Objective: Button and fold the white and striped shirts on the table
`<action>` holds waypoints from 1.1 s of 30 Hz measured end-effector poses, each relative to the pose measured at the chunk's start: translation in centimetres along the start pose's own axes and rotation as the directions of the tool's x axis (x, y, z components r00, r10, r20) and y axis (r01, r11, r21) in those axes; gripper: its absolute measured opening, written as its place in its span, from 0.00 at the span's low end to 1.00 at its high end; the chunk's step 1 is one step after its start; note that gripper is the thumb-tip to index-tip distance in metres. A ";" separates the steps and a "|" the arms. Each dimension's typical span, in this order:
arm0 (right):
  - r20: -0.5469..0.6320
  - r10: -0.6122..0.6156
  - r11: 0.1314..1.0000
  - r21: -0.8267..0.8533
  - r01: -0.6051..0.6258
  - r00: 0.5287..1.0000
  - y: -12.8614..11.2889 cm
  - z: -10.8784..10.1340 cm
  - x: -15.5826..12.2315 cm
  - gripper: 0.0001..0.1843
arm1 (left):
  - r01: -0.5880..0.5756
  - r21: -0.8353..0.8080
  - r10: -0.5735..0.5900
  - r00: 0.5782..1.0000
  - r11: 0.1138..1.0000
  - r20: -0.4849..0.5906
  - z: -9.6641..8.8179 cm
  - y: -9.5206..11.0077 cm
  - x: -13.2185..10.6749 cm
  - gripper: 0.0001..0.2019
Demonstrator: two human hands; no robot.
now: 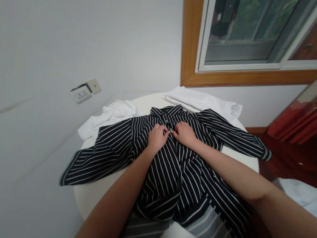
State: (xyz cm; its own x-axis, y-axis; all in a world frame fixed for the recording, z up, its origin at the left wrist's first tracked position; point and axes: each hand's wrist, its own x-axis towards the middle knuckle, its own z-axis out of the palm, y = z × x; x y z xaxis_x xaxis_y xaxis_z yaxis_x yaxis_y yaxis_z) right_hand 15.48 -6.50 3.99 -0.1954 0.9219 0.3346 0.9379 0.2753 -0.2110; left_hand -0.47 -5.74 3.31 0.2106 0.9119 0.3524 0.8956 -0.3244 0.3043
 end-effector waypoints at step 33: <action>0.061 -0.183 0.977 0.121 0.175 0.981 1.3 -1.3 -1.1 0.12 | 0.021 -0.077 -0.026 0.998 0.997 -0.056 0.0 -0.1 0.0 0.10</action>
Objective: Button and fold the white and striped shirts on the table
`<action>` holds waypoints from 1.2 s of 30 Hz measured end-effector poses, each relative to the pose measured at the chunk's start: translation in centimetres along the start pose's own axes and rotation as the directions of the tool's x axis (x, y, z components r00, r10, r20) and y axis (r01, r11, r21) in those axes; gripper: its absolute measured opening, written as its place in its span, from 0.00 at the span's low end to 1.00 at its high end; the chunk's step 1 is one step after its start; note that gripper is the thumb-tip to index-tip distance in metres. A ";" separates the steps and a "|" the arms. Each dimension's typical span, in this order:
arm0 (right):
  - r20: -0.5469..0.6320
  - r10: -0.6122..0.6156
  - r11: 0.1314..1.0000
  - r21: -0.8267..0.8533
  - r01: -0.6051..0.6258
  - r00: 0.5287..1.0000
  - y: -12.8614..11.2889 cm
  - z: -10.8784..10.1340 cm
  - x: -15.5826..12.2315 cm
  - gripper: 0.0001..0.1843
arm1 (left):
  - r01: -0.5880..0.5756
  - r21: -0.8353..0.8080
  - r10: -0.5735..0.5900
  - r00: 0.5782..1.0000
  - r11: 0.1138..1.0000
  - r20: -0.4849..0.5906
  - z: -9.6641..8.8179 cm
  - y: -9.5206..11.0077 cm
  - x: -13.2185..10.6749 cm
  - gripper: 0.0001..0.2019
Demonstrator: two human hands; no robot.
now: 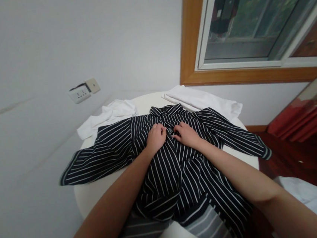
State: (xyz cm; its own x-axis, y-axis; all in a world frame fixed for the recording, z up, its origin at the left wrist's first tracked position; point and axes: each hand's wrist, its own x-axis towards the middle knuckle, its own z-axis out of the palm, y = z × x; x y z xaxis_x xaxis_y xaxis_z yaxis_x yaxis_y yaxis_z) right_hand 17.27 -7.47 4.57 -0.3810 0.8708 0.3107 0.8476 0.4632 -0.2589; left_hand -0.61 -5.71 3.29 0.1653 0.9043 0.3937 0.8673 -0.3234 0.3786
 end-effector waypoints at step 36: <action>0.011 0.024 0.911 0.412 -0.026 1.000 -1.2 -0.4 0.4 0.16 | -0.043 -0.107 0.052 0.996 0.993 0.077 0.1 -0.8 0.2 0.05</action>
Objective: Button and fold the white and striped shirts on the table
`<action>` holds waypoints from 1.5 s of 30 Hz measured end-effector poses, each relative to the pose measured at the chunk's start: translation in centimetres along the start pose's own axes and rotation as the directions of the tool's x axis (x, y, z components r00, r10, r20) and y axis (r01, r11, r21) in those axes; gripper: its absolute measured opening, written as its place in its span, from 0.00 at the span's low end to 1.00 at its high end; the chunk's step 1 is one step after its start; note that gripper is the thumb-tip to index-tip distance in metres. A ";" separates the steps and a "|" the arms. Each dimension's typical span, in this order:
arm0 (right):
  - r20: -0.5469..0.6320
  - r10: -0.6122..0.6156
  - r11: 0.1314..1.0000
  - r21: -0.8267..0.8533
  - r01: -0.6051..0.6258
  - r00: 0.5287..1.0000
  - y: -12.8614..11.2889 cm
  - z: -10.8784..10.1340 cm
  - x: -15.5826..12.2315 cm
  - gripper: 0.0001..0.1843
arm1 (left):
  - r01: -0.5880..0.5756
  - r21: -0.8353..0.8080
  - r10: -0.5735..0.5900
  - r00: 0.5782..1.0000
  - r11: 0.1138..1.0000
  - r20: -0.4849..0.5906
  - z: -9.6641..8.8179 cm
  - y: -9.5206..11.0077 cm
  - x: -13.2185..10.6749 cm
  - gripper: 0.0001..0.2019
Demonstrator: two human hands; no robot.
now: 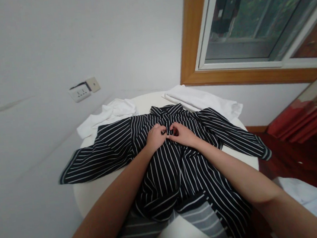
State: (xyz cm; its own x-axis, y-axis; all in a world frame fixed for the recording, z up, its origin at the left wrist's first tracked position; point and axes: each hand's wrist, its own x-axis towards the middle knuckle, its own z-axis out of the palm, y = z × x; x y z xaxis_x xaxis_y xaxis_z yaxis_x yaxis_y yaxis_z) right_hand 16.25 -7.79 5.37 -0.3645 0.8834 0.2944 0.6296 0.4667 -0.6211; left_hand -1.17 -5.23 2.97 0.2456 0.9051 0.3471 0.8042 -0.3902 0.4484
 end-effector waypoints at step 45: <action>-0.139 -0.087 0.986 0.130 0.105 0.987 2.1 1.1 0.4 0.13 | 0.023 -0.256 -0.007 0.998 0.966 0.065 0.0 -1.3 0.9 0.12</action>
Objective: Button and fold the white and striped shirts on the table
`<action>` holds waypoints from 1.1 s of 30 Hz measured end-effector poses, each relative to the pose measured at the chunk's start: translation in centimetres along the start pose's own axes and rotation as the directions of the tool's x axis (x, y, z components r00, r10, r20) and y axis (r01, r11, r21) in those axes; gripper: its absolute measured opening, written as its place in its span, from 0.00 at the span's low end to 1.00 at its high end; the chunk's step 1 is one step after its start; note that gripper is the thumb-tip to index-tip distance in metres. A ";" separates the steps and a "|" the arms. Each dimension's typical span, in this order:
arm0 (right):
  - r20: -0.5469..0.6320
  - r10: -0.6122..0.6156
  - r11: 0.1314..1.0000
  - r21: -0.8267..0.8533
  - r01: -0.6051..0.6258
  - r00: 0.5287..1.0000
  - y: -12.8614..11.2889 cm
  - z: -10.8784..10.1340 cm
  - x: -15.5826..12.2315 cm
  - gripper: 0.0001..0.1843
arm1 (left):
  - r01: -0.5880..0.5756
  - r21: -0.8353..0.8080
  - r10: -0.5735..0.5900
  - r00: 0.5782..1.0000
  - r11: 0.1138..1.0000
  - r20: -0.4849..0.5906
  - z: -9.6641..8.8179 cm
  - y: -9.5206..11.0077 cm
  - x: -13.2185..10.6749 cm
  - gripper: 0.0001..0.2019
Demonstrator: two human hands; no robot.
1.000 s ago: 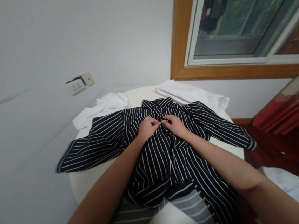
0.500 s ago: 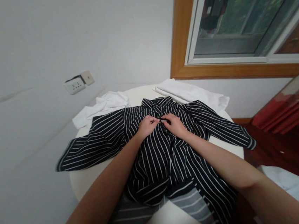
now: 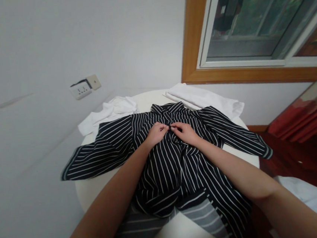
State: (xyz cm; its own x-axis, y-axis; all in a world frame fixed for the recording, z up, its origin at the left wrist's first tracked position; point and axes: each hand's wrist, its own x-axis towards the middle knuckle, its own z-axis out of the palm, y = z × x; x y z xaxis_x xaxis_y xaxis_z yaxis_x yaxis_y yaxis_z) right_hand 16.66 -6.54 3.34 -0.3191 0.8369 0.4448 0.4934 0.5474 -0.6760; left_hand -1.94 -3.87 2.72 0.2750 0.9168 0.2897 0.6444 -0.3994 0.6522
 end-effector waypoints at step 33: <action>0.003 0.085 0.995 0.054 -0.085 0.996 0.3 0.7 0.8 0.10 | 0.012 0.076 -0.010 0.999 0.997 -0.032 0.4 0.1 -0.1 0.13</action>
State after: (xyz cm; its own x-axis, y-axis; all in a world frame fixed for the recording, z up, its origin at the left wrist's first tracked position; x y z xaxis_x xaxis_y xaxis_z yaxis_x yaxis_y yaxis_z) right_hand 15.99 -5.67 3.08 -0.2788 0.8802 0.3841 0.4746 0.4740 -0.7417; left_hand -1.57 -4.01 2.47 0.2456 0.9199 0.3059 0.6999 -0.3866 0.6006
